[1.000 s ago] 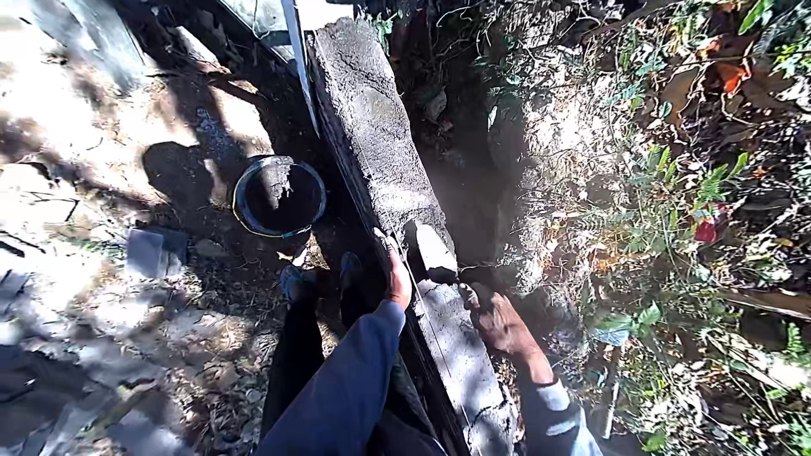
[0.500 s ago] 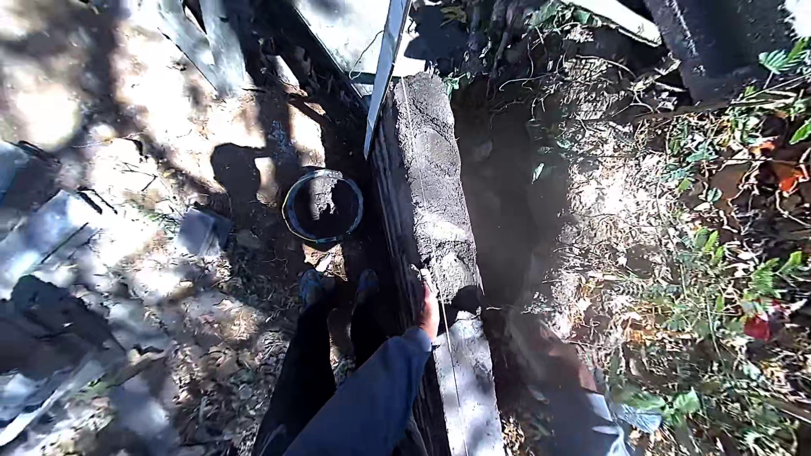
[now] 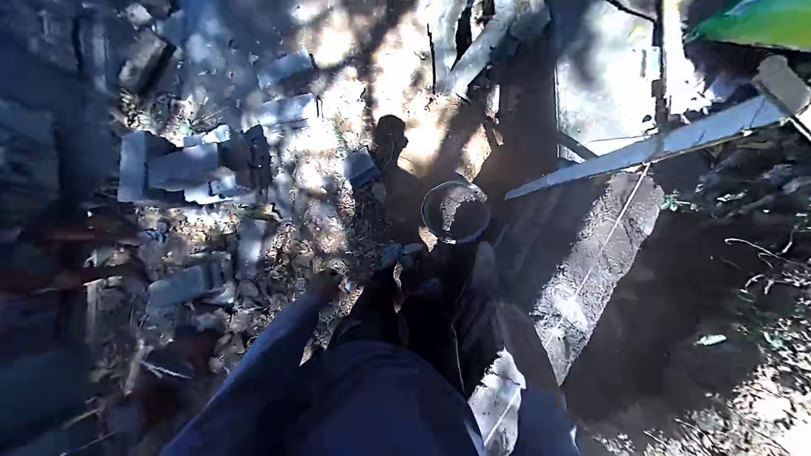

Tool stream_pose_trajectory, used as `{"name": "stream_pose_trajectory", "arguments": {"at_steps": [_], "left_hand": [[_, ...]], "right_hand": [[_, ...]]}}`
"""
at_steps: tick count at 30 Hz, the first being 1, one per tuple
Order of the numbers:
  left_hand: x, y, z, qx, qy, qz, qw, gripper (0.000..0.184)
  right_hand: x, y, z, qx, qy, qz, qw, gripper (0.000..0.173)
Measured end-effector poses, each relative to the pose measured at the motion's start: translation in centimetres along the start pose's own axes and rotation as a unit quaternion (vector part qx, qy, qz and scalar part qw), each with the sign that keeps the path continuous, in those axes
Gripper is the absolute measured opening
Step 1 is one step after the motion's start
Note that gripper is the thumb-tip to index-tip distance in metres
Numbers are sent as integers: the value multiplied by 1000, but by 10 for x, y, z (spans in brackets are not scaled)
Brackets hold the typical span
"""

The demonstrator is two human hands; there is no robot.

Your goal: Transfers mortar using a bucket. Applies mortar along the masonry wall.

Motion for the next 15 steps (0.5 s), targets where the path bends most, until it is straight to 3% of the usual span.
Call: {"name": "stream_pose_trajectory", "arguments": {"at_steps": [4,6,9,11,15], "left_hand": [[-103,48,-59,125,135,-64,981,46],[-147,77,-53,169,214,-100,957,45],[-200,107,-2,206,333,-150,908,43],[-219,120,39,171,350,-197,900,43],[-226,129,88,21,250,-250,935,51]], "right_hand": [[-36,-97,31,-3,135,65,989,44],[-45,-133,39,10,160,75,984,43],[-68,-154,40,28,153,66,986,45],[-80,-159,38,38,147,65,986,49],[-82,-170,40,45,164,63,983,42]]}}
Point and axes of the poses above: each hand's wrist, its own y-axis away from the middle knuckle, its own z-axis out of the palm, x = y × z, the point moved 2 cm from there along -y, towards the middle knuckle, and after that the axes turned 14 degrees about y, right-handed, at the moved point
